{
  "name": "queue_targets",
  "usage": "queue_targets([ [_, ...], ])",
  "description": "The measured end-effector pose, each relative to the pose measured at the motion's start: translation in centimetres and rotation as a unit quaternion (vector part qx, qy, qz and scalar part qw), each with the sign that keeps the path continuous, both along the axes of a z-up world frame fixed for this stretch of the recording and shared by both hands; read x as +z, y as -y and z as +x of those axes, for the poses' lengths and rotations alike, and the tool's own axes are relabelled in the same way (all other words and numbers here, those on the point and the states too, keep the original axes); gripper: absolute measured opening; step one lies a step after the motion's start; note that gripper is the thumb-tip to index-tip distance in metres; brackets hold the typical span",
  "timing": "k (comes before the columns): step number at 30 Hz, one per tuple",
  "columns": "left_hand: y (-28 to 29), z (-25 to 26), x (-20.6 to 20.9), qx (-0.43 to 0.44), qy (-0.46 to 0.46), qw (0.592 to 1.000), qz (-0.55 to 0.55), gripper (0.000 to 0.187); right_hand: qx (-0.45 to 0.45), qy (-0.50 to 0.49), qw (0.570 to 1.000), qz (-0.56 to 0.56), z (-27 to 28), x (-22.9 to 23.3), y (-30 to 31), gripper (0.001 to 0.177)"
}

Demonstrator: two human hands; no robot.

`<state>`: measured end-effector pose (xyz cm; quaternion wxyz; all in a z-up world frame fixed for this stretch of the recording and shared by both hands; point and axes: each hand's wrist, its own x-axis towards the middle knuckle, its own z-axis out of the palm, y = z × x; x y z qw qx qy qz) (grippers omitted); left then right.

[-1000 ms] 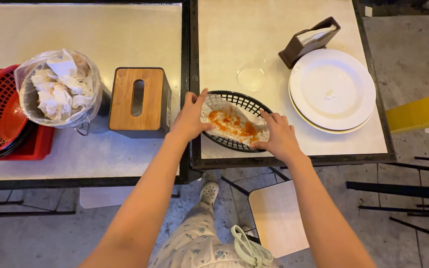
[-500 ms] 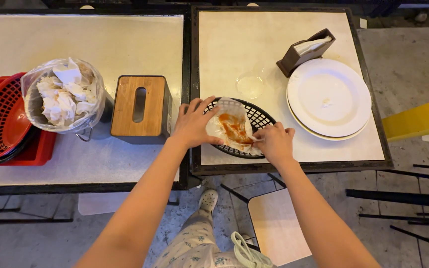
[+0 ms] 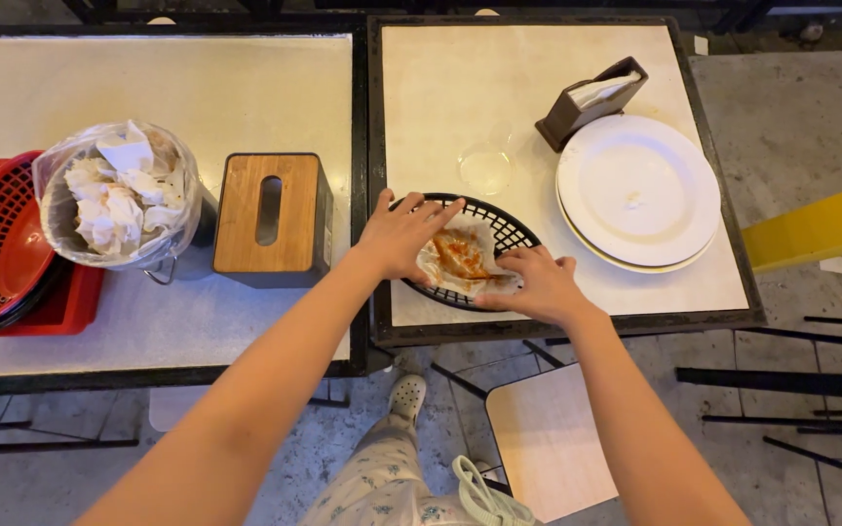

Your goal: Discarding trash, stacking food baskets, and carrying a tray with pitchers and glasses to a service area.

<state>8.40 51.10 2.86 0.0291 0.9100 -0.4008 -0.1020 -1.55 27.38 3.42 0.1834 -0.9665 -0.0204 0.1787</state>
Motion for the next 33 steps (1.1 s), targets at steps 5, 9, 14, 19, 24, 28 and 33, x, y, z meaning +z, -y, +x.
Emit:
queue_targets([
  [5, 0.2, 0.5, -2.2, 0.004, 0.000, 1.000, 0.029, 0.113, -0.006, -0.016, 1.000, 0.021, 0.5, -3.1, 2.0, 0.073],
  [9, 0.1, 0.9, -4.4, 0.025, 0.001, 0.999, 0.025, 0.070, -0.018, -0.014, 0.999, 0.029, 0.7, -3.1, 2.2, 0.052],
  [14, -0.4, 0.5, -4.6, 0.055, -0.010, 0.998, -0.010, 0.036, -0.044, 0.074, 0.996, 0.006, 0.3, -4.5, 1.8, 0.026],
  [19, -0.8, -1.1, -3.2, 0.079, 0.030, 0.991, -0.104, 0.014, -0.094, 0.148, 0.984, 0.016, -0.2, -3.2, 0.0, 0.017],
  [24, -0.8, -1.6, -2.8, 0.158, -0.021, 0.952, -0.261, 0.023, -0.085, 0.257, 0.959, 0.086, 0.8, -1.2, -1.5, 0.039],
  [28, -1.0, -2.6, -0.2, 0.169, -0.021, 0.934, -0.314, 0.024, -0.090, 0.250, 0.951, 0.159, 1.8, 1.5, -4.5, 0.044],
  [33, -2.7, -3.7, 3.4, 0.192, -0.042, 0.899, -0.391, 0.015, -0.044, 0.309, 0.910, 0.272, 3.6, 2.3, -7.6, 0.034],
])
